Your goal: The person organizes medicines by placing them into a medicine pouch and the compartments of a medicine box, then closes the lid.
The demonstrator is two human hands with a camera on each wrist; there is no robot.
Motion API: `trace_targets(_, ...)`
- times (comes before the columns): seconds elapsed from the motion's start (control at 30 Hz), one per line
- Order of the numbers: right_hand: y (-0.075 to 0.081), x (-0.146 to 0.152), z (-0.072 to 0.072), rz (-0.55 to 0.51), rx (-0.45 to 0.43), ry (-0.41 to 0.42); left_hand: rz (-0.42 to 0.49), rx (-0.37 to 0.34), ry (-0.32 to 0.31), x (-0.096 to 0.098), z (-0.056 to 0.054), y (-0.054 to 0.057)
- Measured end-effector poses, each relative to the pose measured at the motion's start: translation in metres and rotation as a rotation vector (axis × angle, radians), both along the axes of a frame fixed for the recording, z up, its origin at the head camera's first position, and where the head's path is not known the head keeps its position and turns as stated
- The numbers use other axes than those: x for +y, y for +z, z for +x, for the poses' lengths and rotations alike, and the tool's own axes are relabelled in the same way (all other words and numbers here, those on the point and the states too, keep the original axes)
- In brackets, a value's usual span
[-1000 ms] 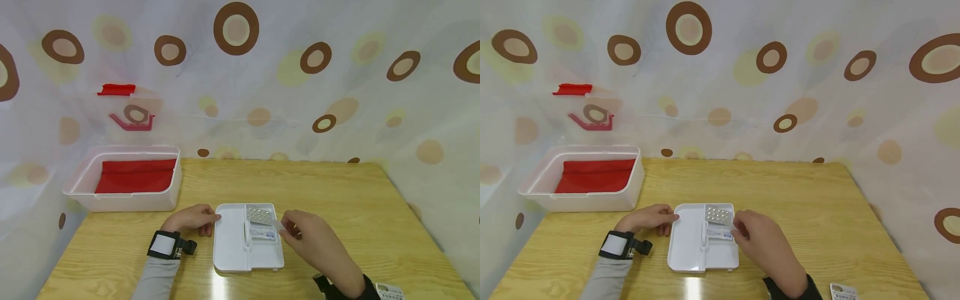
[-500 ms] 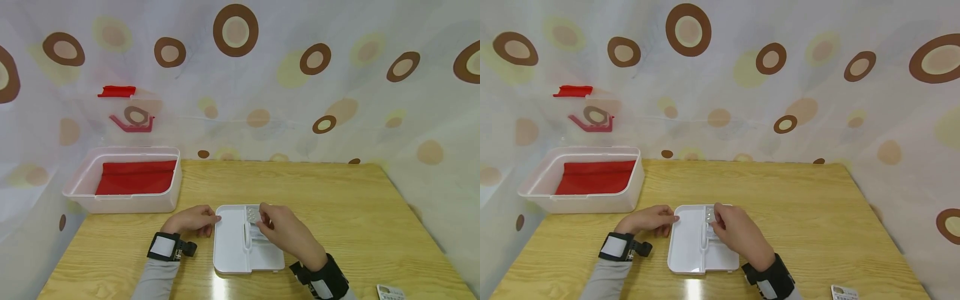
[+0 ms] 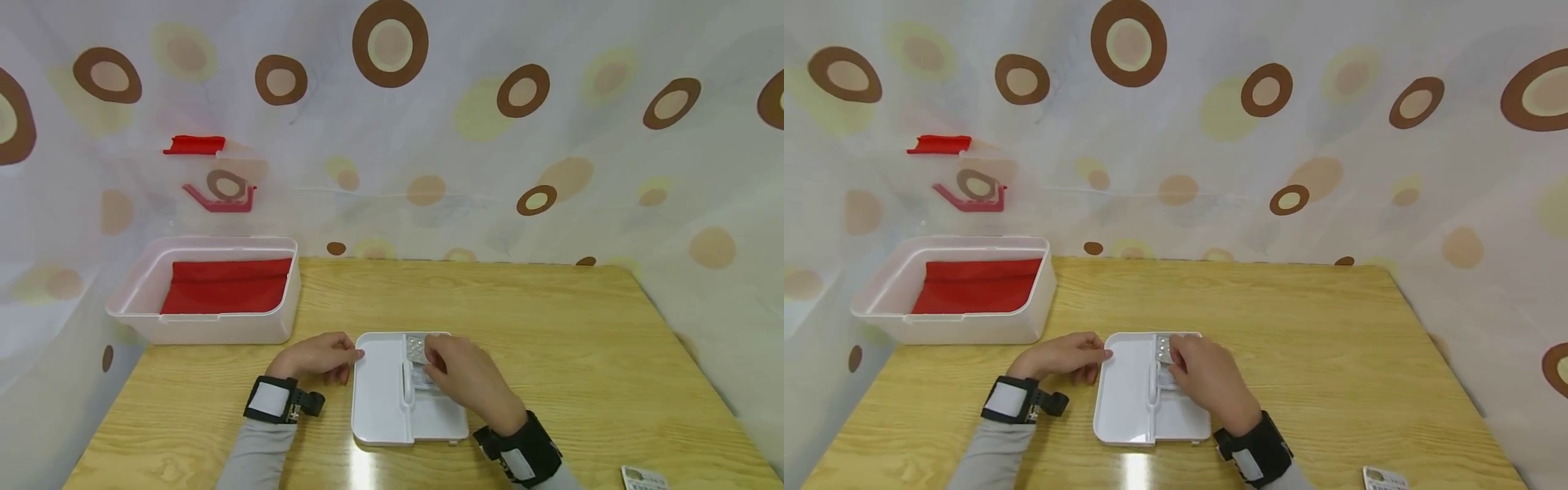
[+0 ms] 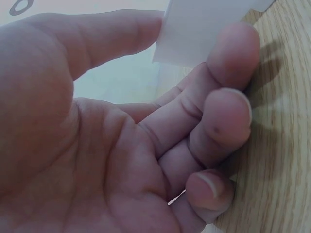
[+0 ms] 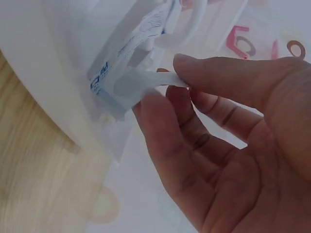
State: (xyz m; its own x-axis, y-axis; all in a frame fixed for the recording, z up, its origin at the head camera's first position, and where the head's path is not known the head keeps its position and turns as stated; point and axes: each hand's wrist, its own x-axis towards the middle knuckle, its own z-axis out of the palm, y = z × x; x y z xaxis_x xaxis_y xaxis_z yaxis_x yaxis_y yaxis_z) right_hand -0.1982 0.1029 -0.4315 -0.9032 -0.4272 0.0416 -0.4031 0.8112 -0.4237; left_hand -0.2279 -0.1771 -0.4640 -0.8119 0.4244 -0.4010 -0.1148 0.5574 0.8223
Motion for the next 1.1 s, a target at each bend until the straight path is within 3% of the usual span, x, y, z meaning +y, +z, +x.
trace_targets(0.53, -0.0017, 0.0044, 0.0069, 0.021, -0.161, 0.088, -0.006, -0.003, 0.014, 0.0022, 0.0015, -0.0008)
trace_targets(0.9, -0.0076, -0.0002, 0.0019, 0.046, -0.087, 0.079, -0.014, -0.002, 0.014, 0.0011, -0.0002, 0.0009)
trace_targets(1.1, -0.0077, 0.0004, 0.0027, 0.044, -0.092, 0.049, -0.012, -0.008, 0.006, 0.0014, 0.0006, 0.0019)
